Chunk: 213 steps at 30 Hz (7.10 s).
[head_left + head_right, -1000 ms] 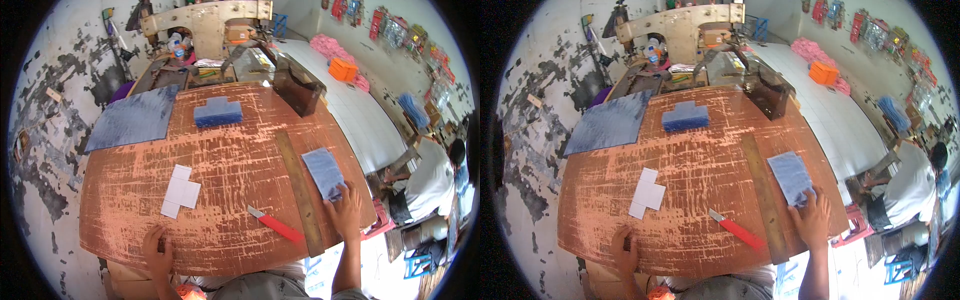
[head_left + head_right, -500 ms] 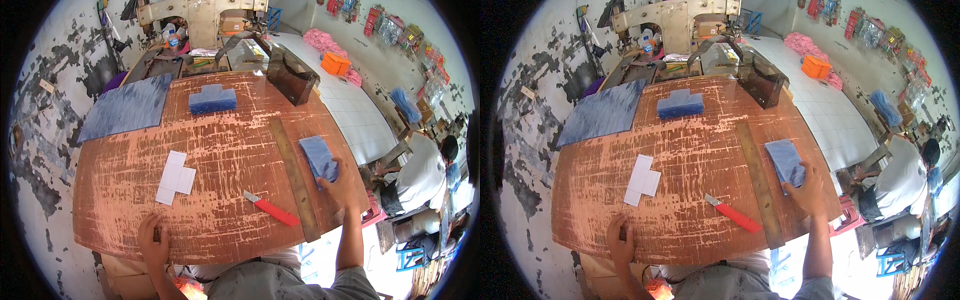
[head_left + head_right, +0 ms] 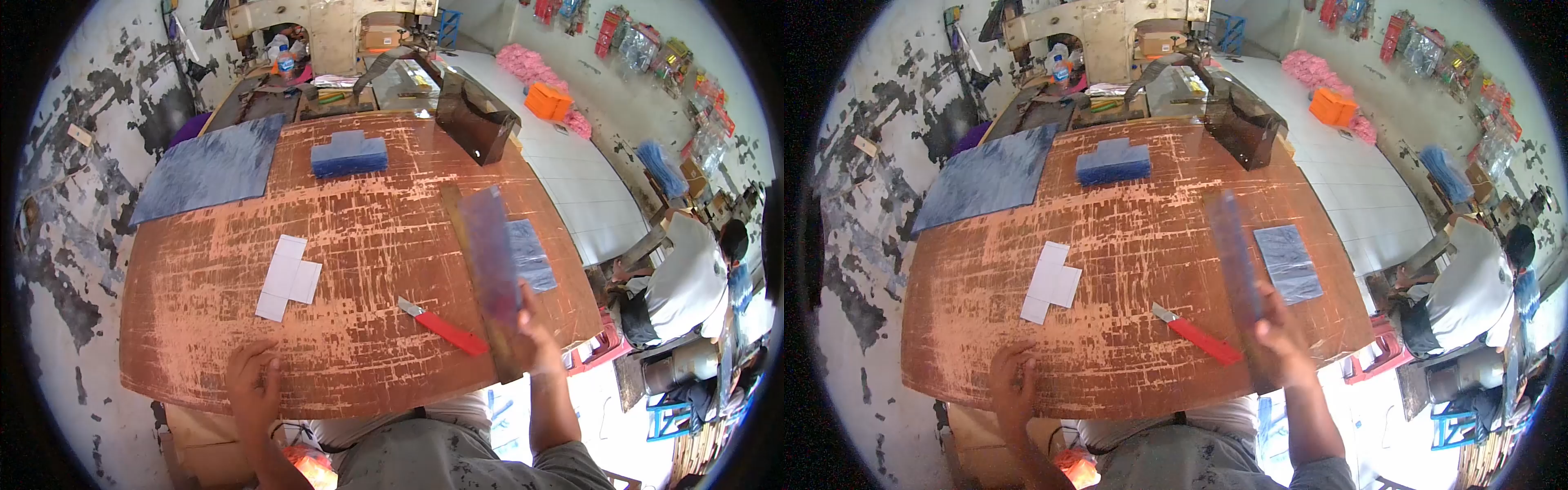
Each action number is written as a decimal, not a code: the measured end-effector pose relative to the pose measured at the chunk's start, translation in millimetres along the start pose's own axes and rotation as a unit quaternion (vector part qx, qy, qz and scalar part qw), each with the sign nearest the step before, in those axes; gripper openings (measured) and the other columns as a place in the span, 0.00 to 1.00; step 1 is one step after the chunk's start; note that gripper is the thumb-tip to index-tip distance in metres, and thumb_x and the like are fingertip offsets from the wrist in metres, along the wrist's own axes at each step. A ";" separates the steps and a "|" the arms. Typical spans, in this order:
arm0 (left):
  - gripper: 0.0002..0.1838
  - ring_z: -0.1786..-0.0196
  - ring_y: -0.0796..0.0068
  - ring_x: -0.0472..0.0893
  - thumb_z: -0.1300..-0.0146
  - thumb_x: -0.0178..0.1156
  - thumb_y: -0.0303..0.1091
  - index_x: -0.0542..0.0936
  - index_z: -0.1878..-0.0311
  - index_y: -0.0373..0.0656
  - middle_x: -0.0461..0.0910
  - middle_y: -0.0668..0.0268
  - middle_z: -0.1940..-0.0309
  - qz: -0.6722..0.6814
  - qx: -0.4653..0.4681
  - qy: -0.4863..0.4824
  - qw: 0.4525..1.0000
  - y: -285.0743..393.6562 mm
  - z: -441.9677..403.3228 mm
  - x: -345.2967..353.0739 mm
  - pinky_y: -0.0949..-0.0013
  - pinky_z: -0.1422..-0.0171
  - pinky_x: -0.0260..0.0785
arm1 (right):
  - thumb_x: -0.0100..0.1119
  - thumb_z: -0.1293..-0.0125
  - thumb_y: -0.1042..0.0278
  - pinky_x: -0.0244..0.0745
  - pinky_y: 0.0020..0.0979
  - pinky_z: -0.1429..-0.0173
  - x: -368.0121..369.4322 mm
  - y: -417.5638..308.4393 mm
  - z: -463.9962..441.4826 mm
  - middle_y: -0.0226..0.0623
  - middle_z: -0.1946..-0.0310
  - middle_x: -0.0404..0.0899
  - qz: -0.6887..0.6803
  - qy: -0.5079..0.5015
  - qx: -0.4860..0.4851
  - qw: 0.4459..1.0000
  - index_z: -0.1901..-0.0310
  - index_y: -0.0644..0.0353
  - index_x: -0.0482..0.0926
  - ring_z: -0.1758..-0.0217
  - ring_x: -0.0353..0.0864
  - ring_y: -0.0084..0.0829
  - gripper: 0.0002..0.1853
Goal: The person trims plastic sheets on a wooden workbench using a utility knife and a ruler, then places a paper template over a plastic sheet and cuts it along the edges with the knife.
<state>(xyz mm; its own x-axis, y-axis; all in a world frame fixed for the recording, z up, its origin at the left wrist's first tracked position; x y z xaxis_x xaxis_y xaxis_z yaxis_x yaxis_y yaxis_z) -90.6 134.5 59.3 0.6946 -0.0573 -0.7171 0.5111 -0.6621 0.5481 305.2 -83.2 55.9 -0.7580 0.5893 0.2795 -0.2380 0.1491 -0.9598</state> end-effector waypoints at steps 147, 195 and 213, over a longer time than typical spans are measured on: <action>0.41 0.32 0.65 0.81 0.34 0.76 0.35 0.68 0.22 0.33 0.79 0.55 0.36 0.516 -0.125 -0.201 0.823 131.9 -22.5 116.5 0.57 0.28 0.78 | 0.74 0.28 0.71 0.70 0.51 0.16 121.7 16.0 7.0 0.52 0.21 0.68 0.083 -0.255 -0.001 0.963 0.18 0.62 0.57 0.13 0.66 0.47 0.44; 0.36 0.34 0.65 0.82 0.31 0.72 0.33 0.68 0.23 0.37 0.79 0.56 0.39 0.542 -0.154 -0.173 0.808 130.7 -19.7 117.0 0.58 0.31 0.81 | 0.69 0.24 0.72 0.69 0.48 0.14 119.8 24.2 7.2 0.48 0.16 0.64 0.041 -0.259 0.007 0.965 0.17 0.64 0.63 0.12 0.65 0.44 0.38; 0.44 0.29 0.60 0.81 0.34 0.78 0.38 0.66 0.21 0.36 0.78 0.52 0.31 0.497 -0.135 -0.222 0.828 131.6 -21.4 113.4 0.54 0.27 0.80 | 0.70 0.25 0.74 0.74 0.51 0.17 124.3 12.2 15.3 0.51 0.17 0.64 0.067 -0.279 -0.013 0.958 0.17 0.66 0.61 0.13 0.65 0.47 0.40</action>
<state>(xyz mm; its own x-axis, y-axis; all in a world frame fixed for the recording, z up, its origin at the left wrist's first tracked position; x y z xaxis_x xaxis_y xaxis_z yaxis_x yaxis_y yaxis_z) 66.2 56.9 59.3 0.6156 -0.7827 0.0916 -0.0652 0.0653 0.9957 198.8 -20.3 79.4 -0.9889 0.0887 0.1189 -0.1074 0.1253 -0.9863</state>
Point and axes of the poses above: each hand's wrist, its own z-axis away from the middle knuckle, its own x-axis out of the palm, y = z × x, the point moved 8 cm from there along -z, towards the middle knuckle
